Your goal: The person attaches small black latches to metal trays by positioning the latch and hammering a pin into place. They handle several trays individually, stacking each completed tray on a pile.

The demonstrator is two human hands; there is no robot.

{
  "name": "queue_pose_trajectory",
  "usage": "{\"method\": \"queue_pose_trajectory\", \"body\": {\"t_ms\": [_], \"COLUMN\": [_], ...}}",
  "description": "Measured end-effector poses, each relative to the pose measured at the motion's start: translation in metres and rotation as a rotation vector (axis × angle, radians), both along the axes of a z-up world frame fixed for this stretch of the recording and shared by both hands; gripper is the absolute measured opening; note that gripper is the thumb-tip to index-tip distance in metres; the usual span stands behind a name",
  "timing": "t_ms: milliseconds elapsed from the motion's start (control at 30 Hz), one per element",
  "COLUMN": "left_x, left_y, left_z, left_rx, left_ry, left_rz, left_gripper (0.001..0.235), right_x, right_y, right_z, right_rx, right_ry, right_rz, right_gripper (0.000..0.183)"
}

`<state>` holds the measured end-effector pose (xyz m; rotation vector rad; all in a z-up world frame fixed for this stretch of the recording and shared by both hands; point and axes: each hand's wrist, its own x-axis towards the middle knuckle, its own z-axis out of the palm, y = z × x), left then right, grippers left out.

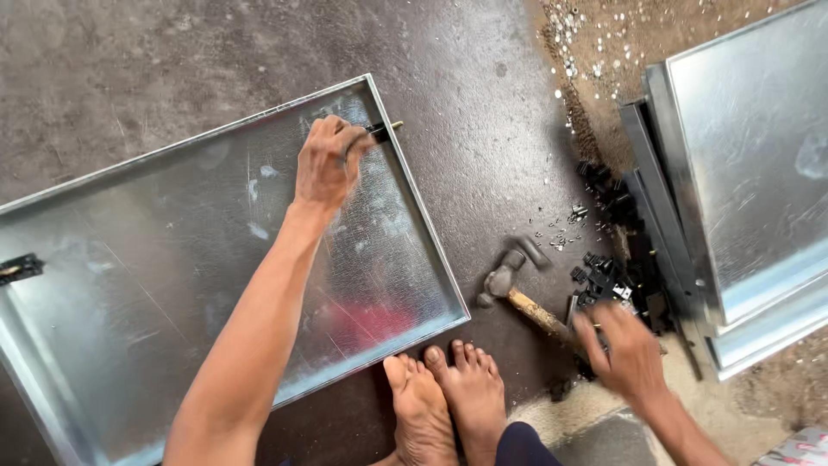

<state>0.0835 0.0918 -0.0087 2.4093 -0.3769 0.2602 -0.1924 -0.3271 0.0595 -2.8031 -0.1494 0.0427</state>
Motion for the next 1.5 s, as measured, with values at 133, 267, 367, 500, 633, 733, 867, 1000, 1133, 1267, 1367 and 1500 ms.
{"method": "queue_pose_trajectory", "body": {"t_ms": [133, 267, 367, 500, 633, 733, 867, 1000, 1133, 1267, 1367, 1500], "left_x": [0.003, -0.090, -0.198, -0.284, -0.302, -0.302, -0.274, -0.206, -0.154, -0.202, -0.258, -0.296], "left_y": [0.002, 0.014, 0.032, 0.039, 0.041, 0.042, 0.042, 0.066, 0.080, 0.062, 0.028, 0.006], "left_z": [0.002, 0.038, 0.063, 0.072, 0.088, 0.129, 0.206, 0.270, 0.301, 0.260, 0.199, 0.119], "left_rx": [-0.109, -0.119, -0.150, -0.010, 0.039, -0.114, -0.033, 0.094, 0.185, -0.035, -0.044, -0.099], "left_ry": [-0.030, 0.094, 0.269, 0.440, 0.501, 0.478, 0.353, -0.008, -0.260, 0.089, 0.240, 0.177], "left_rz": [-0.005, 0.086, 0.051, 0.060, 0.134, 0.138, 0.135, 0.082, 0.039, 0.119, 0.150, 0.195], "left_gripper": [0.013, 0.014, 0.016, 0.024, 0.034, 0.026, 0.026, 0.029, 0.030, 0.026, 0.038, 0.031], "right_x": [0.083, 0.108, 0.092, 0.102, 0.119, 0.097, 0.121, 0.219, 0.265, 0.214, 0.126, 0.027], "right_y": [0.034, 0.045, 0.044, 0.029, 0.022, 0.037, 0.106, 0.192, 0.228, 0.183, 0.113, 0.052], "right_z": [-0.019, -0.025, -0.031, -0.036, -0.034, -0.027, -0.049, -0.083, -0.083, -0.080, -0.065, -0.031], "right_rx": [0.146, 0.070, 0.071, 0.122, -0.014, 0.141, 0.288, 0.134, 0.036, 0.137, 0.181, -0.026], "right_ry": [-0.109, -0.024, -0.107, -0.026, -0.055, -0.207, -0.025, -0.041, 0.003, -0.171, -0.322, -0.211], "right_rz": [-0.095, -0.219, -0.205, -0.281, -0.162, -0.148, 0.334, 0.394, 0.344, 0.401, 0.390, 0.165], "right_gripper": [0.034, 0.031, 0.022, 0.020, 0.019, 0.020, 0.027, 0.028, 0.030, 0.032, 0.034, 0.038]}}
